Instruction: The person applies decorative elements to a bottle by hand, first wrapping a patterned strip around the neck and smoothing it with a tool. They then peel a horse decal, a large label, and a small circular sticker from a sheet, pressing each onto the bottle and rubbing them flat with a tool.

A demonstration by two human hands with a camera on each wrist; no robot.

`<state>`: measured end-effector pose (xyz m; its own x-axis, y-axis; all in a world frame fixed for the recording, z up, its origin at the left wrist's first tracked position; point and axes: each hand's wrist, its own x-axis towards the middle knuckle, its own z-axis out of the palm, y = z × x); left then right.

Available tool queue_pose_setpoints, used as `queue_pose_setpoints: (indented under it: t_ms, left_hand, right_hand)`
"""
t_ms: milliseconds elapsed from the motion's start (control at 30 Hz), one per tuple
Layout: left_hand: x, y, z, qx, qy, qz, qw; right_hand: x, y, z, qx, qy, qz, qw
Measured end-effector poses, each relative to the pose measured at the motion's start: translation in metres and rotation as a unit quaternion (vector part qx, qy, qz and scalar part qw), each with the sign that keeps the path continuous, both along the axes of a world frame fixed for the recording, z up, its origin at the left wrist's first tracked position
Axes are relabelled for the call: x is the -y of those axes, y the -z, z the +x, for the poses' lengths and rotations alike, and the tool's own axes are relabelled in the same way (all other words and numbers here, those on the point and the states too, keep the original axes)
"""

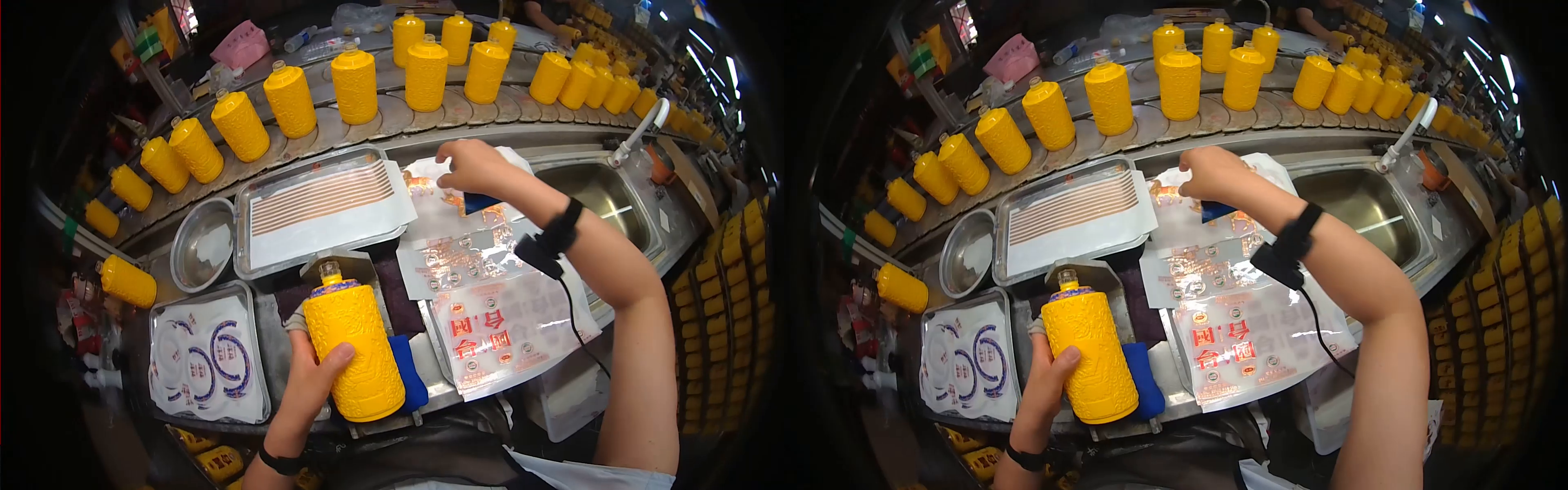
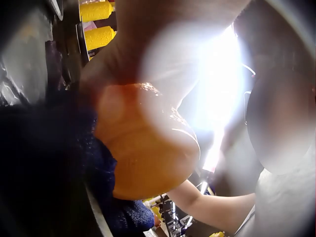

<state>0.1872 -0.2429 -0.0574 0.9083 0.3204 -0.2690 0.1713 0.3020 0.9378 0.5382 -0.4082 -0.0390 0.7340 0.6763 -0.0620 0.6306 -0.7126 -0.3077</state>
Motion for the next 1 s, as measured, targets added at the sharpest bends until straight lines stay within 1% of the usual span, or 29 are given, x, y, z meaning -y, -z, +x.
queue_pose_setpoints:
  t_ms: [67, 133, 233, 267, 333, 367, 467, 500, 533, 567, 633, 667, 700, 733, 767, 800, 867, 933, 1000]
  left_hand:
    - [0.001, 0.008, 0.001, -0.006, 0.000, 0.006, 1.000]
    - [-0.003, 0.007, -0.001, -0.021, 0.005, -0.001, 1.000]
    - [-0.006, 0.011, -0.001, -0.007, 0.008, -0.004, 1.000]
    - [-0.004, 0.021, 0.004, -0.005, -0.002, 0.007, 1.000]
    - [-0.005, 0.019, 0.003, -0.007, 0.008, -0.010, 1.000]
    - [-0.004, 0.019, 0.003, -0.008, 0.013, -0.018, 1.000]
    - [-0.003, 0.015, 0.000, -0.012, 0.018, -0.032, 0.999]
    - [-0.002, 0.012, -0.003, -0.016, 0.015, -0.029, 0.999]
    - [-0.003, 0.017, 0.002, -0.020, 0.013, -0.026, 0.999]
    - [-0.006, 0.027, 0.008, -0.028, 0.000, -0.016, 0.999]
    - [-0.004, 0.026, 0.008, -0.021, -0.008, -0.021, 1.000]
    - [-0.003, 0.024, 0.007, -0.015, -0.008, -0.025, 1.000]
    - [-0.001, 0.023, 0.007, -0.026, -0.019, -0.018, 0.999]
    - [-0.001, 0.023, 0.006, -0.028, -0.024, -0.018, 0.999]
    - [0.000, 0.022, 0.005, -0.029, -0.029, -0.019, 0.999]
    - [0.000, 0.027, 0.007, -0.031, -0.041, -0.013, 0.999]
    - [0.002, 0.028, 0.005, -0.039, -0.040, 0.012, 0.998]
    - [0.000, 0.032, 0.002, -0.044, -0.047, 0.044, 0.997]
    - [-0.001, 0.031, 0.002, -0.053, -0.047, 0.049, 0.996]
  right_hand:
    - [-0.023, 0.040, 0.028, 0.040, -0.009, -0.038, 0.998]
    - [-0.039, 0.056, 0.038, 0.058, -0.006, -0.051, 0.997]
    - [-0.046, 0.081, 0.066, 0.029, -0.029, -0.009, 0.999]
    - [-0.054, 0.099, 0.084, -0.002, -0.051, 0.005, 0.999]
    - [-0.050, 0.096, 0.094, -0.064, -0.068, 0.001, 0.996]
    - [-0.047, 0.097, 0.097, -0.057, -0.067, 0.035, 0.995]
    - [-0.043, 0.096, 0.101, -0.097, -0.029, 0.065, 0.993]
    - [-0.039, 0.092, 0.097, -0.079, -0.048, 0.081, 0.992]
    - [-0.041, 0.097, 0.101, -0.061, -0.041, 0.076, 0.994]
    - [-0.061, 0.113, 0.109, -0.049, -0.045, 0.077, 0.995]
    - [-0.059, 0.113, 0.109, -0.022, -0.041, 0.084, 0.995]
    - [-0.055, 0.113, 0.111, -0.045, -0.060, 0.103, 0.992]
    - [-0.055, 0.116, 0.113, -0.091, -0.070, 0.110, 0.987]
    - [-0.050, 0.099, 0.105, -0.138, -0.077, 0.076, 0.984]
    - [-0.048, 0.109, 0.111, -0.094, -0.110, 0.061, 0.988]
    - [-0.056, 0.116, 0.115, -0.093, -0.123, 0.042, 0.987]
    - [-0.052, 0.105, 0.101, -0.070, -0.082, 0.029, 0.994]
    - [-0.052, 0.103, 0.098, -0.063, -0.064, 0.041, 0.995]
    - [-0.053, 0.102, 0.100, -0.068, -0.054, 0.042, 0.995]
